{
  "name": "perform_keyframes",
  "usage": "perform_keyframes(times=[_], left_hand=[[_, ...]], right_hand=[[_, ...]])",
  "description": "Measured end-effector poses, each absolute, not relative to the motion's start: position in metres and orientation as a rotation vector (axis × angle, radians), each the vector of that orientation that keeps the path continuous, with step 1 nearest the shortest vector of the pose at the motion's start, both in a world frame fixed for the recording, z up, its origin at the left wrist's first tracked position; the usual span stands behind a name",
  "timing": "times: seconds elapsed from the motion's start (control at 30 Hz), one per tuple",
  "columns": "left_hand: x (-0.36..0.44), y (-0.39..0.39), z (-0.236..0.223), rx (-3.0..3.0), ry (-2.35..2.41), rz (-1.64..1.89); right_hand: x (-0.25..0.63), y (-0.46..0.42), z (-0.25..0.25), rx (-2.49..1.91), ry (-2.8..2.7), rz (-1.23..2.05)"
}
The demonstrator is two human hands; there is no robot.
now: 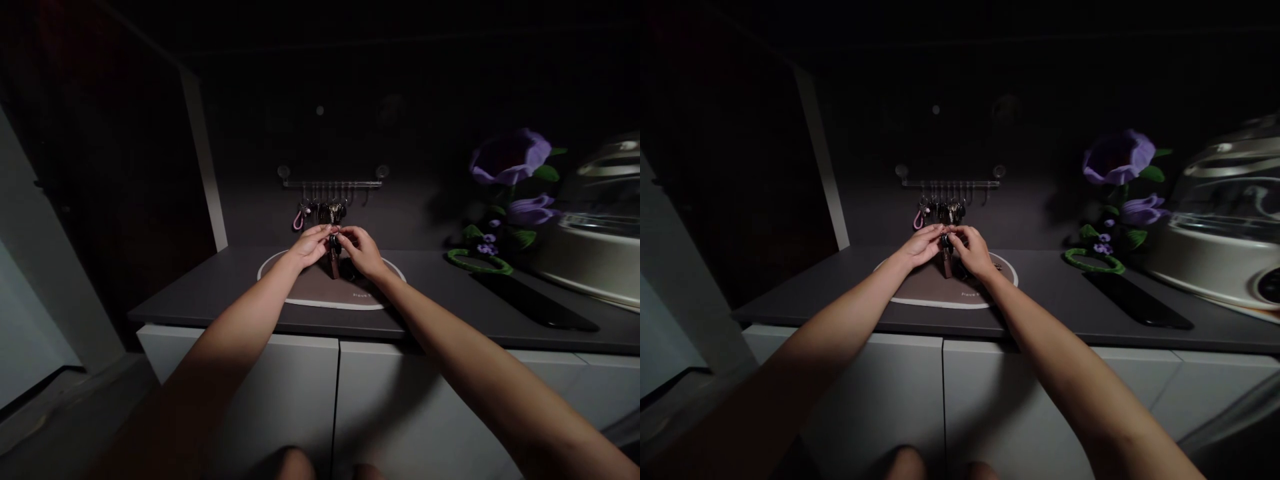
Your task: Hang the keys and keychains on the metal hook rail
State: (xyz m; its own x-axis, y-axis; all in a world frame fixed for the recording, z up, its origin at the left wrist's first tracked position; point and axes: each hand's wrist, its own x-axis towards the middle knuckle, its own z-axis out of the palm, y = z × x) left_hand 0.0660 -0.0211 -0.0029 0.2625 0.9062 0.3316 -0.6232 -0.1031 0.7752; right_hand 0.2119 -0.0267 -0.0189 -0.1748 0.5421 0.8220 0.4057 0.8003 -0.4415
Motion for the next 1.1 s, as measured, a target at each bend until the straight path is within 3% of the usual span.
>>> perform_keyframes(times=[0.27, 0.6, 1.1], left_hand=[[0.070, -0.022, -0.006, 1.060, 0.325, 1.313], [0.071, -0.021, -0.008, 1.048, 0.346, 1.289], [0.069, -0.019, -0.008, 0.895, 0.508, 1.362]], right_hand=[[0.214, -0.023, -0.020, -0.709, -1.731, 0.219], [0.209, -0.020, -0.012, -0.682, -1.490, 0.679], [0.211, 0.019, 0.020, -0.724, -1.294, 0.725]])
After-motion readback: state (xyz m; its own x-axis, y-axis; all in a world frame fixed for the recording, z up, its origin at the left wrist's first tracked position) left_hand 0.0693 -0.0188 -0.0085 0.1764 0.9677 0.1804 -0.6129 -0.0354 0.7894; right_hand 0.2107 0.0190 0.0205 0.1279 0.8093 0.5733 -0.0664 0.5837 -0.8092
